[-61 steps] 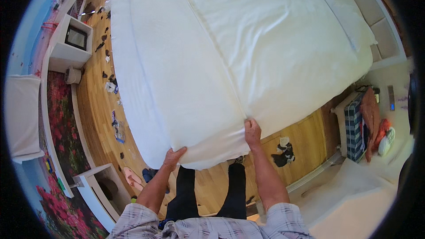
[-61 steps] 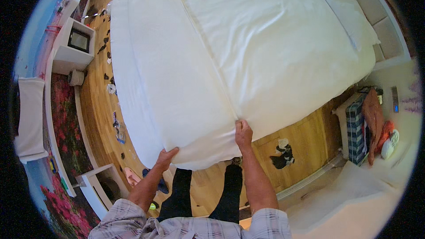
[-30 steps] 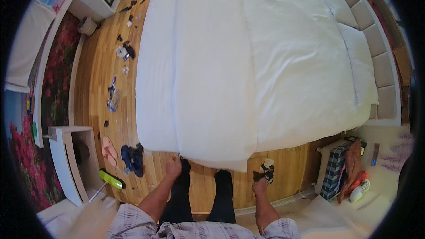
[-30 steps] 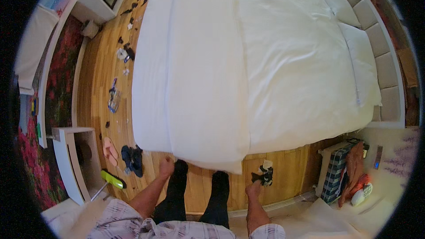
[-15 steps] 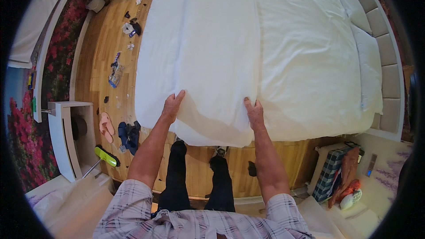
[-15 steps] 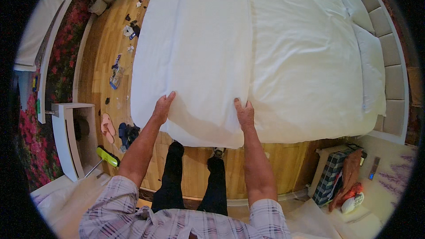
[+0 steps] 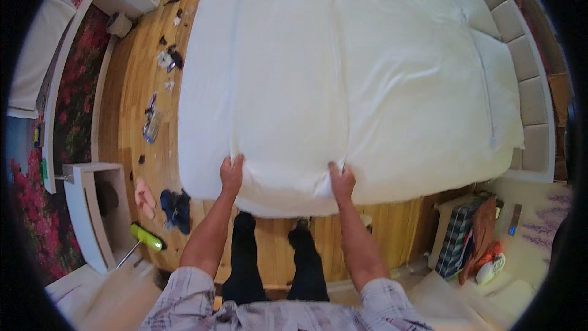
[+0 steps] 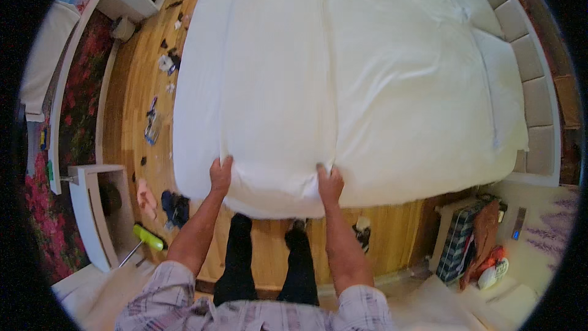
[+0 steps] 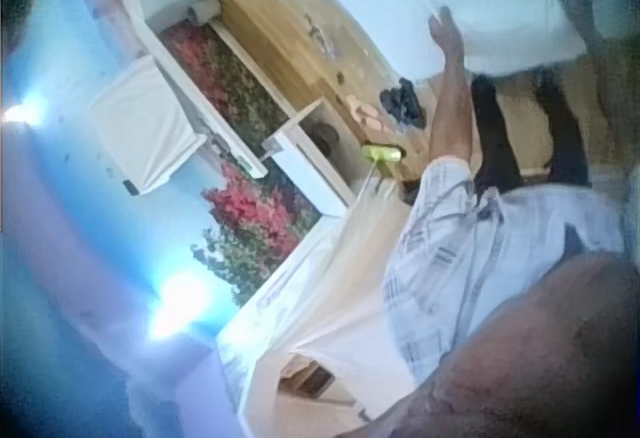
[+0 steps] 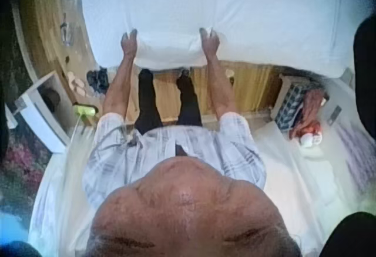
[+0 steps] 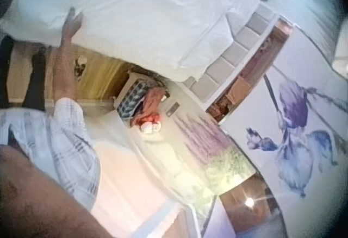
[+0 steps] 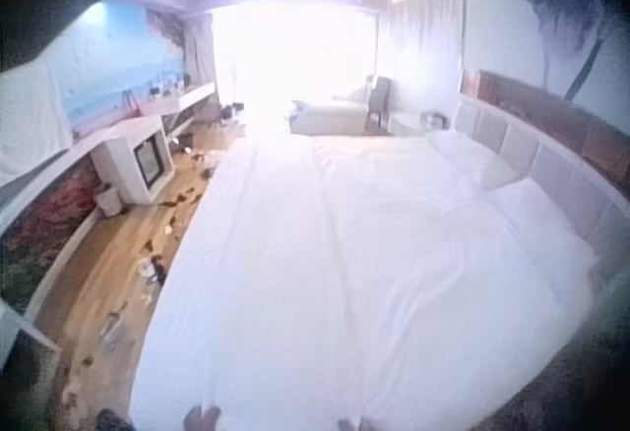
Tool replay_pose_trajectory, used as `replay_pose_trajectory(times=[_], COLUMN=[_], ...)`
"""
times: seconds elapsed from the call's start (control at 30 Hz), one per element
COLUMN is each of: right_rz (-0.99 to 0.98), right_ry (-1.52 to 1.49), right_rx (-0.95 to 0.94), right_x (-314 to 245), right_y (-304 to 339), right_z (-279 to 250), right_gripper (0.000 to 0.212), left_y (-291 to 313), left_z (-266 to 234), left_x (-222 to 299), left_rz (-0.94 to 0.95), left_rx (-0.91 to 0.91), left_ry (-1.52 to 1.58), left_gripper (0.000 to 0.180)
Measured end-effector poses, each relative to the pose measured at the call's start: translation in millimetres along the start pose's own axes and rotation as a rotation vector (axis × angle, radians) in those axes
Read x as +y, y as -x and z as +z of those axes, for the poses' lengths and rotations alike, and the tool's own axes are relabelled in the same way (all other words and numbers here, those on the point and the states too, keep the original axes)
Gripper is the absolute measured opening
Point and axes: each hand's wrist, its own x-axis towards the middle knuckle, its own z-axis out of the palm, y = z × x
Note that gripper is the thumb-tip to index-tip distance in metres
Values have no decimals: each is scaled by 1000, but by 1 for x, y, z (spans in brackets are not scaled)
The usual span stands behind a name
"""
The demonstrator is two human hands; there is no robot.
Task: The person places a pillow on the bed, smooths the fitted sheet, and adjusts the duvet cover by hand. The person then wipes a white bedside table with a green cloth.
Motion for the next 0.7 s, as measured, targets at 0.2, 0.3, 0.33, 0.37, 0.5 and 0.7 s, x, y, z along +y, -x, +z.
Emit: replay_pose_trajectory(times=[0.2,0.3,0.33,0.37,0.5,0.7], right_rz=[57,170,149,145,254,-156], right_ry=[-179,-130,-89,83,375,149], right_rx=[-316,-410,-414,-395,-39,-83], right_x=[60,99,107,138,171,-65], right_y=[37,63,72,78,93,125], right_z=[-31,-40,-43,-45,-64,-7], right_gripper=[50,44,41,40,39,50], left_y=[85,131,140,143,168,187], left_z=[-14,-32,-38,-39,-49,-155], left_x=[-1,-41,-61,-80,-102,-121], left_rz=[-252,-383,-409,-428,-431,-299], left_rx=[-232,-389,-380,-380,-272,-382], left_ry=[62,129,-30,-186,-471,-446], left_gripper=[44,49,50,52,52,39])
